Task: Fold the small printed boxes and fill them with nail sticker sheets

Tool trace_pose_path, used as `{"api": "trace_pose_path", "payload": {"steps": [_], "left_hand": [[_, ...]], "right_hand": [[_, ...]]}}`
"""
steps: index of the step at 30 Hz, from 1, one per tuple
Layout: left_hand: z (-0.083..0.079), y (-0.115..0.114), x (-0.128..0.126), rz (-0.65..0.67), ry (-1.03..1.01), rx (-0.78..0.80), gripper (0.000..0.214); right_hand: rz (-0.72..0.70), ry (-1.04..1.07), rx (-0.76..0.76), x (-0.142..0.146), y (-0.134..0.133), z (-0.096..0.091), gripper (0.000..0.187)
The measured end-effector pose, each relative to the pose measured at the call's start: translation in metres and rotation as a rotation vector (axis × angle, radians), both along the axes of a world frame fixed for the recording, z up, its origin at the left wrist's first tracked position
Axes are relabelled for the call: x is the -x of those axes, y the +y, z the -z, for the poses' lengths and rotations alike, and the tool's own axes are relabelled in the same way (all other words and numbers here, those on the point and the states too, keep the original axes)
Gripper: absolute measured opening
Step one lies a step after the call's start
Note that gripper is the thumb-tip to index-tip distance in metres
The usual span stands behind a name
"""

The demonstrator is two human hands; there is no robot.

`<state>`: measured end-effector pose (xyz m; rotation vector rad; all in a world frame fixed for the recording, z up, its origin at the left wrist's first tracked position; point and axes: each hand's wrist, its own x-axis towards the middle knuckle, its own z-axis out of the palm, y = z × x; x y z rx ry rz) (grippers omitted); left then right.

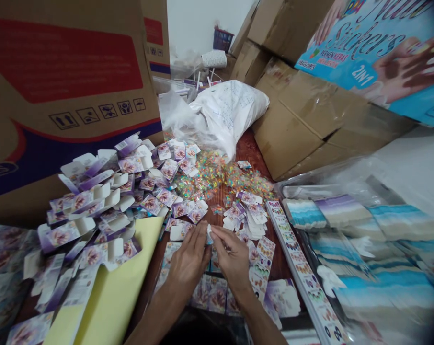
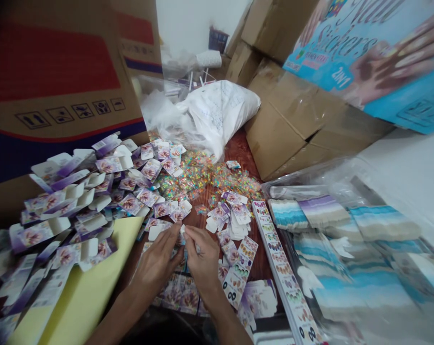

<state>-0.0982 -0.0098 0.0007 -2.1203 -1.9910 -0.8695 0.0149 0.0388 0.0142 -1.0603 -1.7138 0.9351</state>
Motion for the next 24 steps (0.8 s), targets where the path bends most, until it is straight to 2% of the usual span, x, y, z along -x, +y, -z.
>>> {"api": "trace_pose_path", "payload": {"steps": [2, 6, 11, 15, 18, 21, 24], "left_hand": [[0.001, 0.0, -0.001, 0.013, 0.002, -0.021, 0.044], [0.002, -0.001, -0.003, 0.032, -0.022, -0.003, 0.045], [0.001, 0.0, -0.004, 0.027, -0.115, 0.031, 0.045], [-0.001, -0.001, 0.001, 0.027, -0.186, 0.058, 0.048], [-0.002, -0.003, 0.005, 0.053, -0.176, 0.078, 0.05], [-0.003, -0.001, 0.004, 0.035, -0.171, 0.094, 0.051], [-0.003, 0.006, -0.003, 0.037, -0.218, 0.104, 0.053]], "right_hand": [[0.021, 0.01, 0.034, -0.002, 0.003, -0.001, 0.016], [0.002, 0.059, 0.203, -0.004, 0.012, -0.01, 0.012], [0.058, 0.043, 0.058, 0.001, 0.003, -0.01, 0.015], [0.058, -0.032, -0.106, 0.004, -0.018, 0.006, 0.03], [0.038, -0.069, -0.258, 0.006, -0.024, 0.016, 0.039], [-0.058, -0.064, -0.251, 0.004, -0.009, 0.015, 0.037], [-0.223, -0.026, -0.087, -0.011, 0.021, 0.008, 0.027]]}}
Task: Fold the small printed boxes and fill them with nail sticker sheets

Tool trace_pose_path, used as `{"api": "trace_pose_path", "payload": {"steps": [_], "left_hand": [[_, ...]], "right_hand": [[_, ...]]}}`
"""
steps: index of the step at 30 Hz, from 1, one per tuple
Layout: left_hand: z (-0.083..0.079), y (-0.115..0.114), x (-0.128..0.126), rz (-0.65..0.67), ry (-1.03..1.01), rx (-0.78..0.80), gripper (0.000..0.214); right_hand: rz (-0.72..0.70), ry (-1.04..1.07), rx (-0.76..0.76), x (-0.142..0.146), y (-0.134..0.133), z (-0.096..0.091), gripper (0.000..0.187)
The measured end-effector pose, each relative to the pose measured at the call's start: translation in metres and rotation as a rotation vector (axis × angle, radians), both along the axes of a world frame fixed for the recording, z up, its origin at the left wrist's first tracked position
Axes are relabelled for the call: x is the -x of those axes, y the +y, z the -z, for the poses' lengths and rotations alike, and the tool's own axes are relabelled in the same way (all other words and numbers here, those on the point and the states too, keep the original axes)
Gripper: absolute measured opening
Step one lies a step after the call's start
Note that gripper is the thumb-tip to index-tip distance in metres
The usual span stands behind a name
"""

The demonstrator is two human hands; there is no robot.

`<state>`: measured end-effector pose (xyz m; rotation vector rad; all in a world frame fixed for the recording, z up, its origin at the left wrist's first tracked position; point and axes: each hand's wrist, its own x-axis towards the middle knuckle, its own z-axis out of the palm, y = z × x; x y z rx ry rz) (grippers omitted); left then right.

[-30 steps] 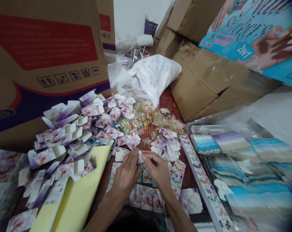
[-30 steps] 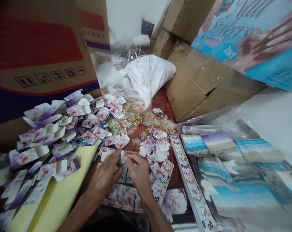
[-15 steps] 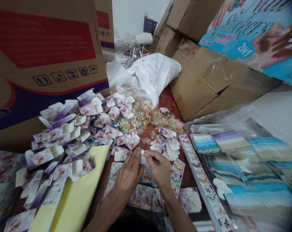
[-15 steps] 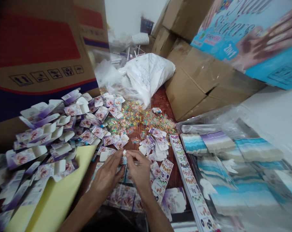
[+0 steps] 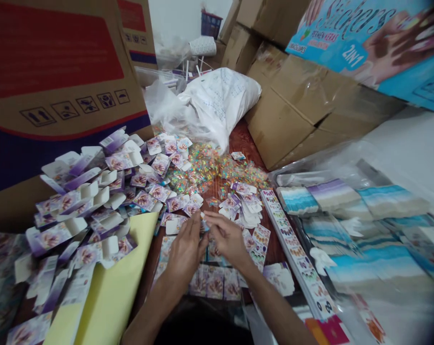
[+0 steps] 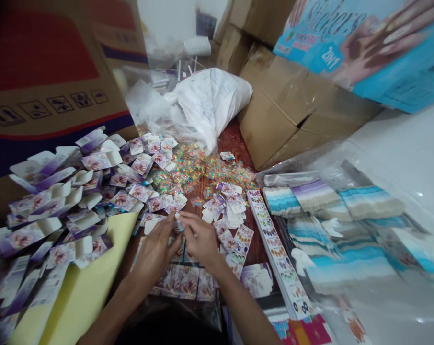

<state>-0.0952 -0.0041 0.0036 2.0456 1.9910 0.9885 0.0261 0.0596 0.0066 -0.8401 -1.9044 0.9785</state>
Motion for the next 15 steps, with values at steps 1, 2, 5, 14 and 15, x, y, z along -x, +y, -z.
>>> {"api": "trace_pose_path", "payload": {"steps": [1, 2, 5, 14, 15], "left_hand": [[0.0, 0.002, -0.002, 0.029, -0.037, 0.012, 0.055], [0.0, 0.004, -0.003, 0.061, -0.08, 0.029, 0.056], [0.004, 0.006, 0.003, 0.094, -0.171, 0.1, 0.052], [0.016, -0.015, 0.06, 0.013, -0.214, 0.208, 0.033], [0.016, -0.021, 0.066, -0.026, -0.24, 0.219, 0.033]], "right_hand": [[-0.021, 0.002, 0.085, -0.009, 0.011, -0.002, 0.023], [0.009, 0.015, 0.166, -0.02, 0.021, -0.004, 0.019], [0.297, 0.096, 0.392, -0.053, 0.042, -0.006, 0.021], [0.388, 0.165, 0.509, -0.06, 0.045, 0.01, 0.032], [0.362, 0.164, 0.509, -0.054, 0.044, 0.009, 0.031]]}}
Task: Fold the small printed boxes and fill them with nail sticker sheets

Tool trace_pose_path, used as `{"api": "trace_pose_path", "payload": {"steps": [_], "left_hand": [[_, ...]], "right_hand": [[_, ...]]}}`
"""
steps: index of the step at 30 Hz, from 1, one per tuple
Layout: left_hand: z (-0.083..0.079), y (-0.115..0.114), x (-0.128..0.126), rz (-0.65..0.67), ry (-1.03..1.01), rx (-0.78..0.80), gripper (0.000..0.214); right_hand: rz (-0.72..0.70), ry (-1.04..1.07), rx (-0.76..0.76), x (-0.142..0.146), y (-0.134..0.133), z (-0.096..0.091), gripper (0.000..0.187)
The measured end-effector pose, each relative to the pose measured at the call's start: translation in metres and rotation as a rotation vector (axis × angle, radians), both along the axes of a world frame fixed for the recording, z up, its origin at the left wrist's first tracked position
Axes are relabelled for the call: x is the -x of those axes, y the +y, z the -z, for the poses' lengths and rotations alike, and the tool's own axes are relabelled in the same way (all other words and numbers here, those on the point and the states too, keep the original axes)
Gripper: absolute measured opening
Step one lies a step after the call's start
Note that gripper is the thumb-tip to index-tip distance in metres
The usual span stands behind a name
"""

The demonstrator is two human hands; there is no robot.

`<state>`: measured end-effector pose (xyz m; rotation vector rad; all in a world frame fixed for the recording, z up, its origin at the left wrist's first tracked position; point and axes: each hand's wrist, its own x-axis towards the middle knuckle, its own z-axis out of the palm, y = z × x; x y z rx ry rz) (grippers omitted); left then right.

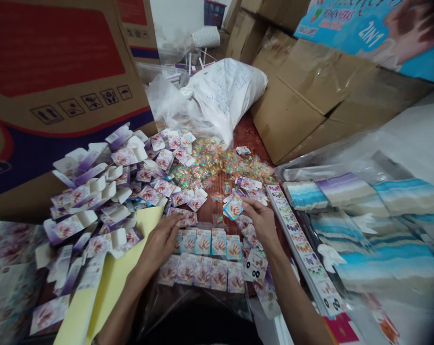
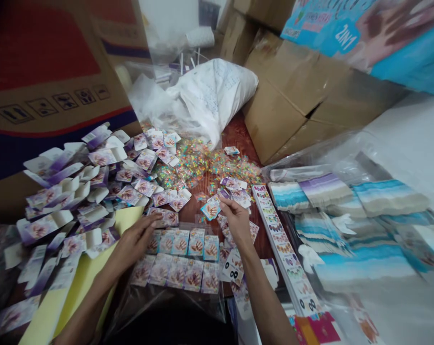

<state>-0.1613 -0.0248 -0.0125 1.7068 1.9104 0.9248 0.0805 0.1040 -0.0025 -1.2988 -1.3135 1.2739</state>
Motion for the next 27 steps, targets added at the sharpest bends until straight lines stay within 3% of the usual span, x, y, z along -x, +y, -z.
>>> {"api": "trace_pose_path", "payload": {"steps": [3, 8, 11, 22, 27], "left_hand": [[0.001, -0.015, 0.012, -0.054, -0.001, 0.027, 0.033], [0.007, -0.022, 0.007, 0.192, 0.294, 0.009, 0.029], [0.009, -0.022, 0.002, 0.205, 0.398, -0.047, 0.026], [0.007, -0.025, 0.014, 0.222, 0.324, -0.027, 0.017], [0.018, -0.026, 0.013, 0.194, 0.313, -0.109, 0.013]], "right_hand": [[-0.145, -0.022, -0.051, 0.024, -0.004, -0.004, 0.027], [-0.427, -0.119, -0.138, 0.077, -0.02, -0.003, 0.022], [-0.529, -0.206, -0.174, 0.097, -0.026, 0.002, 0.023], [-0.833, -0.387, -0.263, 0.092, -0.035, 0.007, 0.029], [-0.81, -0.44, -0.334, 0.095, -0.044, 0.006, 0.026]]}}
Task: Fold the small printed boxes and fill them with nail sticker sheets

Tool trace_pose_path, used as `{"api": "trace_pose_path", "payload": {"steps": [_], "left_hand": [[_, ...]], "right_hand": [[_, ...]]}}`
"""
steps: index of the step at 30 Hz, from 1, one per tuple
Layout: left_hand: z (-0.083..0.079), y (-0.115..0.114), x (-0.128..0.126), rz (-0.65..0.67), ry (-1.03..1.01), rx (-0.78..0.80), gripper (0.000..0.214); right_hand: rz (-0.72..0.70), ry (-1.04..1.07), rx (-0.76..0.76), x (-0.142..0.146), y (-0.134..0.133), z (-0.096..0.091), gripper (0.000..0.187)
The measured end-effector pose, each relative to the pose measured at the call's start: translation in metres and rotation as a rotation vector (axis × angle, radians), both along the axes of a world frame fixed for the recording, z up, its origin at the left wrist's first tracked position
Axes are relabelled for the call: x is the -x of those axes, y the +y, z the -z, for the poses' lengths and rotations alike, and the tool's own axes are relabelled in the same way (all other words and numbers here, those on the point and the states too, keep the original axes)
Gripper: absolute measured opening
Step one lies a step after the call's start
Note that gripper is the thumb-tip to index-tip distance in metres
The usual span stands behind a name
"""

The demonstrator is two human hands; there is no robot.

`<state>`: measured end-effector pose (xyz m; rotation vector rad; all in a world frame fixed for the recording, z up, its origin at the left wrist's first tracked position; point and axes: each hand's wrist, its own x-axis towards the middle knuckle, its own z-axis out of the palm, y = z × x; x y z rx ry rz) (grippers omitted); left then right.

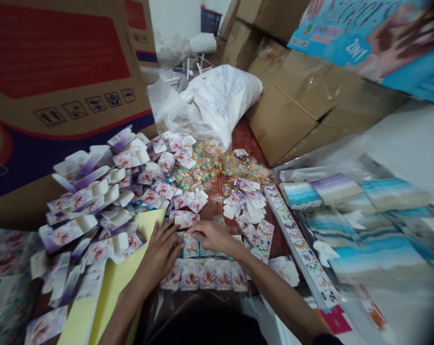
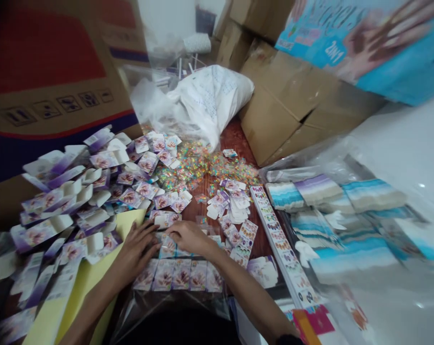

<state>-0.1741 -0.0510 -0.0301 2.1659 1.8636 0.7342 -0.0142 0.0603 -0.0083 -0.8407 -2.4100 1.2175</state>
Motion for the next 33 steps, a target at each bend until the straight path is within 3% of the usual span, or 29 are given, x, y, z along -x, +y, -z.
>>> {"api": "trace_pose_path", "payload": {"steps": [4, 7, 11, 14, 17, 20, 25, 27, 30, 33], "left_hand": [[0.01, 0.0, 0.0, -0.019, -0.019, -0.04, 0.013], [0.009, 0.001, -0.001, -0.067, -0.047, -0.08, 0.019], [-0.003, 0.008, -0.017, -0.065, -0.065, -0.13, 0.023], [-0.016, 0.018, -0.042, 0.02, -0.099, -0.176, 0.02], [-0.026, 0.027, -0.073, 0.143, -0.108, -0.234, 0.019], [-0.035, 0.031, -0.102, 0.272, -0.102, -0.233, 0.019], [-0.046, 0.028, -0.128, 0.418, -0.101, -0.078, 0.021], [-0.047, 0.027, -0.131, 0.435, -0.182, -0.011, 0.022], [-0.049, 0.028, -0.137, 0.391, -0.463, 0.198, 0.023], [-0.055, 0.031, -0.149, 0.259, -0.958, 0.659, 0.031]], "right_hand": [[0.178, 0.075, -0.072, -0.033, -0.002, -0.013, 0.025], [0.47, 0.121, -0.173, -0.096, -0.006, -0.02, 0.025], [0.861, -0.28, -0.319, -0.195, -0.025, -0.013, 0.026], [1.009, -0.491, -0.331, -0.236, -0.039, -0.004, 0.029], [0.975, -0.509, -0.308, -0.238, -0.034, 0.004, 0.031], [0.862, -0.5, -0.29, -0.222, -0.009, 0.013, 0.03], [0.763, -0.5, -0.263, -0.201, 0.026, 0.033, 0.047], [0.771, -0.489, -0.273, -0.199, 0.029, 0.038, 0.04], [0.816, -0.444, -0.318, -0.202, 0.026, 0.031, 0.016], [0.89, -0.367, -0.38, -0.212, 0.013, -0.002, 0.018]]}}
